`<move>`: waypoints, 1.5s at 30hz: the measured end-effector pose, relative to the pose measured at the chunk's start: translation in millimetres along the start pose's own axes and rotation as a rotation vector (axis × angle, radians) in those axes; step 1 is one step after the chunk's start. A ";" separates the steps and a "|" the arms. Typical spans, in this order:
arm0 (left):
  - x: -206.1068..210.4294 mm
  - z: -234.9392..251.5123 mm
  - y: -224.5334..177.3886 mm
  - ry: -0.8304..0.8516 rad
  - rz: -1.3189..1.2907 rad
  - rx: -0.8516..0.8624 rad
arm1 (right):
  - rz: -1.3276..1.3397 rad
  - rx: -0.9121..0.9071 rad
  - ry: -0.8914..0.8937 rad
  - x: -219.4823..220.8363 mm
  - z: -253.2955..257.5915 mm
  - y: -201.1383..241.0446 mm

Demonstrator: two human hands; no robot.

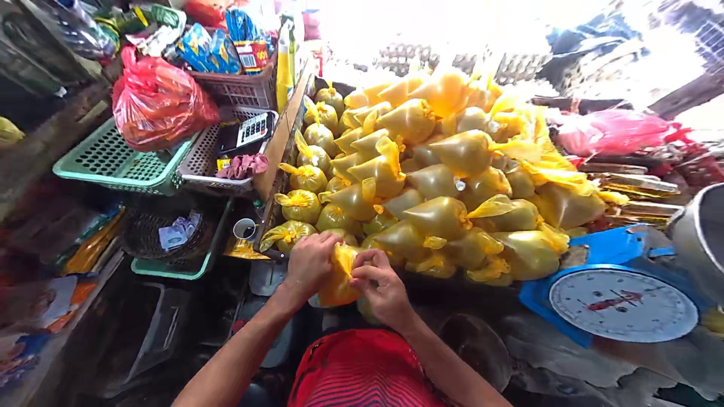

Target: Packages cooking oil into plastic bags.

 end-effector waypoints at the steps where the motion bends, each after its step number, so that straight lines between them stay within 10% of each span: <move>1: -6.2 1.1 -0.1 -0.020 -0.013 -0.030 | 0.007 -0.022 0.029 1.7 5.7 8.0; 7: 13.3 -5.4 -6.1 -0.092 -1.123 -0.335 | 0.353 0.009 0.089 -0.7 59.1 3.8; 19: 79.7 4.8 20.5 -0.175 -1.176 -0.672 | -0.081 -0.020 -0.085 -18.8 61.0 -76.7; 24: 71.1 15.9 43.5 0.140 -0.366 -0.550 | -0.165 0.032 0.008 -0.5 80.4 -87.7; 28: 48.4 17.9 -5.1 -0.080 0.229 -0.117 | -0.131 0.282 0.151 -2.5 95.2 -111.7; 32: 65.0 13.8 8.3 -0.236 -0.174 -0.103 | -0.078 0.223 0.204 -3.5 101.2 -109.7; 37: 94.3 5.2 29.8 -0.343 -1.201 -0.518 | -0.218 0.214 0.109 -8.9 80.9 -91.6; 45: 74.6 5.0 34.4 -0.495 -0.950 -0.532 | -0.347 0.229 -0.111 0.4 59.8 -85.3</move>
Point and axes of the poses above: each hand's wrist, its own z-axis towards the middle knuckle, its own x-axis out of the palm, y = z × x, the point moved 10 cm from there along z, towards the middle knuckle, and after that the axes turned 13 degrees about x, right-handed, at the moved point
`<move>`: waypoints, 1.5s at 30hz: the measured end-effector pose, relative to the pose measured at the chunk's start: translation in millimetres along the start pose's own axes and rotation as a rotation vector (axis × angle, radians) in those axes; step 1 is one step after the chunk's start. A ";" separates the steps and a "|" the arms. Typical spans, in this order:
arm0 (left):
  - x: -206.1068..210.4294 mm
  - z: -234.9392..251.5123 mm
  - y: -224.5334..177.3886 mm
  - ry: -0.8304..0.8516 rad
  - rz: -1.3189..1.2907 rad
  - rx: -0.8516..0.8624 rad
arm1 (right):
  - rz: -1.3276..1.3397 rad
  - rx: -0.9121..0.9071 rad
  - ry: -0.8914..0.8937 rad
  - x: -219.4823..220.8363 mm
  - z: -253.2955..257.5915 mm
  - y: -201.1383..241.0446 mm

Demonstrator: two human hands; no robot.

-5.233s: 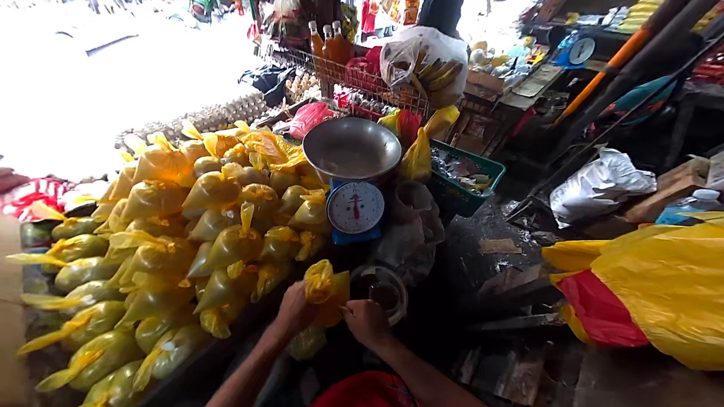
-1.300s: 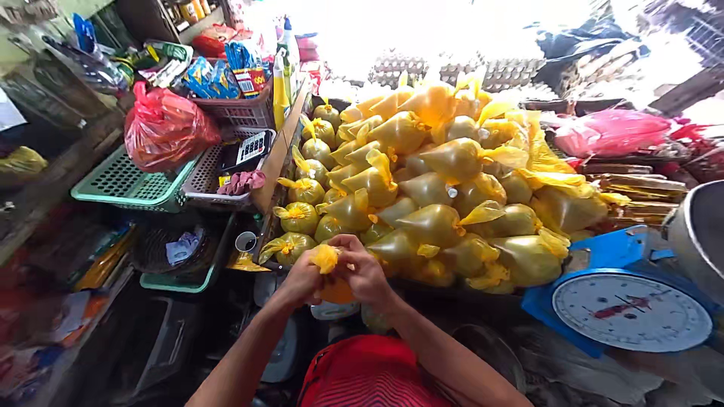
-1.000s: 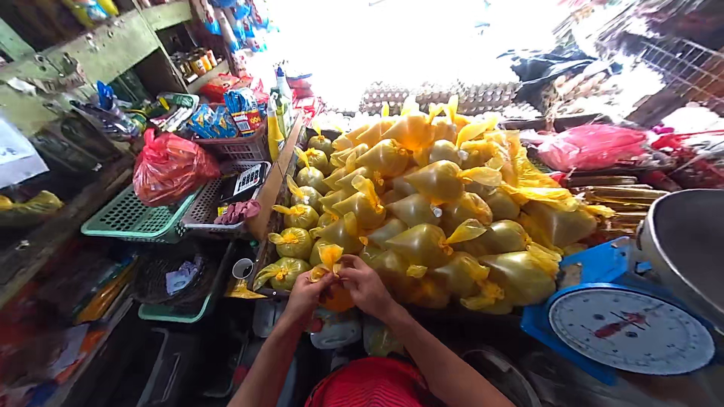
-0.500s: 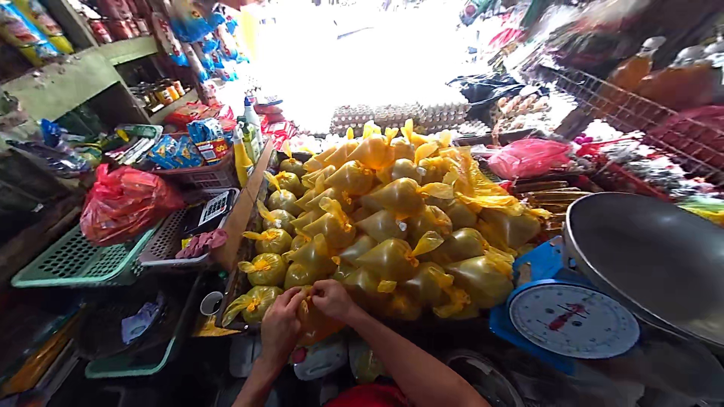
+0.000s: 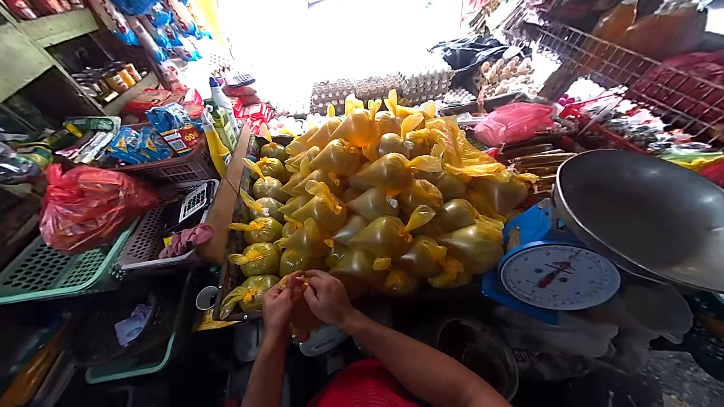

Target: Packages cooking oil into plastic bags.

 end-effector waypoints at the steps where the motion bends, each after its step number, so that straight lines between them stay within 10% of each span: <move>1: 3.1 -4.8 4.5 0.010 -0.070 -0.006 | 0.004 0.027 -0.009 0.3 1.7 -4.4; 5: -8.9 -24.7 12.5 0.265 0.308 0.254 | -0.141 0.094 0.048 -5.1 11.9 -27.7; 10: 15.2 1.2 -75.1 0.330 0.560 0.465 | -0.054 0.022 0.433 -8.2 9.2 10.7; 18: 31.3 36.7 -183.1 0.144 0.342 0.689 | 0.406 0.327 0.501 -108.4 55.2 51.4; 22: -13.4 75.2 -118.1 -0.064 0.227 0.486 | 0.514 0.368 0.324 -207.2 96.7 51.2; 27: 60.5 73.8 -15.4 0.215 0.665 0.474 | 0.530 0.354 -0.015 -279.4 169.7 8.4; 39: 133.3 79.4 13.5 0.134 0.980 0.541 | -0.105 0.118 -0.182 -246.3 221.0 -11.5; 45: 94.3 20.9 -20.0 0.091 0.746 0.683 | -0.060 0.055 -0.571 -441.0 184.5 -25.3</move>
Point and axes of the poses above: each hand's wrist, its own z-axis towards the middle knuckle, its own x-axis out of the palm, y = z × x, the point moved 10 cm from there along z, towards the middle knuckle, and after that the axes turned 13 degrees about x, right-handed, at the moved point
